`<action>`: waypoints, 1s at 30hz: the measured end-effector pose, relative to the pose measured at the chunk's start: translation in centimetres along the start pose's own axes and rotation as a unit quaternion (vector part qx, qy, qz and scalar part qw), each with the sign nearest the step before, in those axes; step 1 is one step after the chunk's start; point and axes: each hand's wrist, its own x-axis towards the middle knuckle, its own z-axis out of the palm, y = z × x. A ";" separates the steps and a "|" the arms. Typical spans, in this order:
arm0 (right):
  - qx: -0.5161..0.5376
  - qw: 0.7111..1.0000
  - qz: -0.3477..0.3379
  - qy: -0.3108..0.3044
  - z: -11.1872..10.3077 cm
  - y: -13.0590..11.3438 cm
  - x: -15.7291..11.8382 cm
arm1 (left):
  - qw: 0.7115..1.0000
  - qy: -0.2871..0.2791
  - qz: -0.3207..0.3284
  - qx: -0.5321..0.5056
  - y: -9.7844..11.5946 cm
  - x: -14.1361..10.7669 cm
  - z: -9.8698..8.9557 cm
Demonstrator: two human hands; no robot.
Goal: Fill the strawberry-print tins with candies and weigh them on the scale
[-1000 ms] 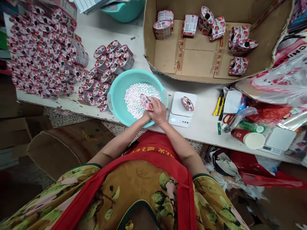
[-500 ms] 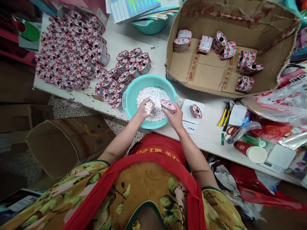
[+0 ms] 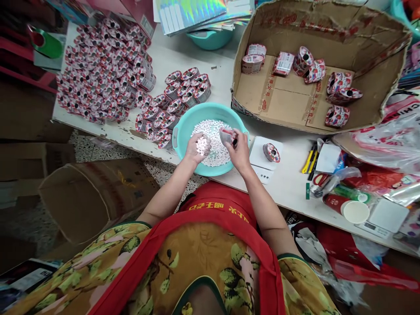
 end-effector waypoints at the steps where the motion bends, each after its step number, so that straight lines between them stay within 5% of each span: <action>1: -0.035 0.999 -0.004 -0.007 0.5 0.1 0.0 | 1.000 -0.011 0.020 0.013 0.3 -0.6 0.5; 7: -0.059 0.997 -0.028 -0.048 3.4 -0.6 -0.8 | 0.976 -0.048 0.202 0.069 0.7 -1.9 3.7; 12: -0.009 0.997 -0.021 -0.077 4.2 -1.7 -1.4 | 0.945 -0.024 0.321 0.062 -1.0 -0.6 4.1; 21: -0.015 0.999 -0.007 -0.042 4.8 -1.9 -1.1 | 0.941 0.052 0.313 0.114 -0.7 0.2 4.8; 30: -0.017 0.999 0.003 -0.038 4.2 -2.5 -0.6 | 0.941 0.052 0.315 0.109 -0.9 0.8 5.7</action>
